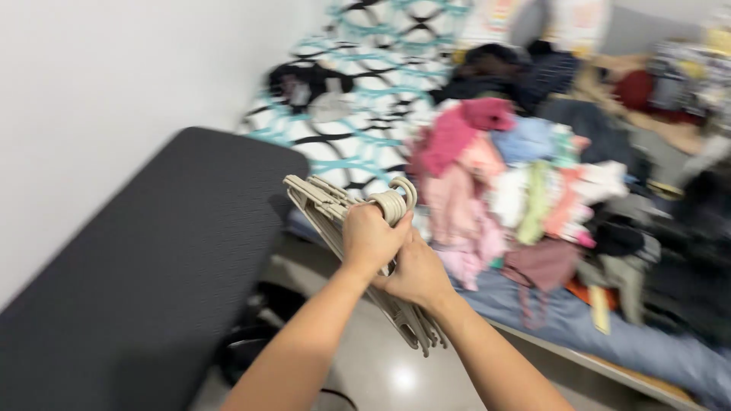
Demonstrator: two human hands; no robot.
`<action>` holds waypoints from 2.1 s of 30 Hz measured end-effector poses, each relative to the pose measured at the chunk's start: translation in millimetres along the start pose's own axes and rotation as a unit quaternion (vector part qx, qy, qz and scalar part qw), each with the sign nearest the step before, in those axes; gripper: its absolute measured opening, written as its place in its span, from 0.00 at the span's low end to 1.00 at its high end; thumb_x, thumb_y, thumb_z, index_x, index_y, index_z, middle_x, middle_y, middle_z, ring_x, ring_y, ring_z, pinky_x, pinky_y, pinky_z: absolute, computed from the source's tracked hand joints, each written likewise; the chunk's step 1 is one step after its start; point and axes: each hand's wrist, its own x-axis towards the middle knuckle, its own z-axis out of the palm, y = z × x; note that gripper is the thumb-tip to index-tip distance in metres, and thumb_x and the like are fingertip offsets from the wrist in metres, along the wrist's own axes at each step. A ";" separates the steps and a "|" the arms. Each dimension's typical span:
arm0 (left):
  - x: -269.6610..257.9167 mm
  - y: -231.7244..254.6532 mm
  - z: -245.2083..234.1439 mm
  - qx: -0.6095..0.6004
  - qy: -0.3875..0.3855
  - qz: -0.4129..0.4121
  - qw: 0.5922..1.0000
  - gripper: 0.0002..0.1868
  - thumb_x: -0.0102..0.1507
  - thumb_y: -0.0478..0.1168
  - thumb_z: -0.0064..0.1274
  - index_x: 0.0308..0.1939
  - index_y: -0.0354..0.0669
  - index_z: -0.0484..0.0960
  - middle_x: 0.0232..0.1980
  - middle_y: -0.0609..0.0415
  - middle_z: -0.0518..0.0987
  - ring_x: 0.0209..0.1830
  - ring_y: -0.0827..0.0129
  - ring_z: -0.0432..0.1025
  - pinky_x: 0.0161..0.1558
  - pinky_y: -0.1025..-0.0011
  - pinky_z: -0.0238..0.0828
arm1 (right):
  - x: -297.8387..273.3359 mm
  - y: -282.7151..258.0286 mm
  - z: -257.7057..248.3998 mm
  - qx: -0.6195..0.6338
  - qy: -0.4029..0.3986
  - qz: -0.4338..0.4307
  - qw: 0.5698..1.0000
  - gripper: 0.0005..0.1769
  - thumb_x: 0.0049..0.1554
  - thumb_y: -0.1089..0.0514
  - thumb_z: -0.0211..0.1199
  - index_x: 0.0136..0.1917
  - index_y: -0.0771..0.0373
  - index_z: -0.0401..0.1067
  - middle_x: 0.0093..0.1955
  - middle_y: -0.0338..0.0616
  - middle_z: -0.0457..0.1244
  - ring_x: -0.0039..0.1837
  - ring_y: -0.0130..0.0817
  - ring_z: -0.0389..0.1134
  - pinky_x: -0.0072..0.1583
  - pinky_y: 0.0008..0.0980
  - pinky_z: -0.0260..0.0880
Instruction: The person gathers clothes and hangers from a bed and places them onto a small stand. They move a stack of black hangers, then a stack of white hangers, followed by a pile of garments, and finally clear the stand surface by hand.
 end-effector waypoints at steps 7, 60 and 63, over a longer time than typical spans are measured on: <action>14.7 159.3 202.6 -0.139 -0.343 0.217 0.903 0.35 0.46 0.49 0.64 0.54 0.35 0.81 0.50 0.38 0.83 0.51 0.55 0.79 0.53 0.63 0.74 | -130.0 171.3 -186.1 -0.120 0.017 0.120 0.985 0.48 0.37 0.42 0.81 0.63 0.64 0.66 0.61 0.60 0.60 0.66 0.56 0.61 0.66 0.46 0.63; -24.1 339.0 648.0 -0.453 -0.171 -0.308 0.819 0.16 0.69 0.44 0.49 0.58 0.43 0.80 0.53 0.55 0.83 0.49 0.75 0.77 0.46 0.79 0.71 | -303.5 634.7 -425.4 0.218 0.223 0.300 0.901 0.20 0.53 0.61 0.69 0.59 0.66 0.74 0.46 0.42 0.71 0.45 0.27 0.70 0.49 0.28 0.72; -63.6 308.6 579.2 -0.471 -0.076 -0.304 0.824 0.16 0.68 0.45 0.48 0.54 0.41 0.81 0.42 0.59 0.84 0.37 0.79 0.78 0.38 0.81 0.72 | -285.3 591.6 -403.5 0.284 0.116 0.247 0.919 0.14 0.57 0.61 0.69 0.56 0.68 0.78 0.42 0.40 0.70 0.41 0.21 0.66 0.46 0.25 0.68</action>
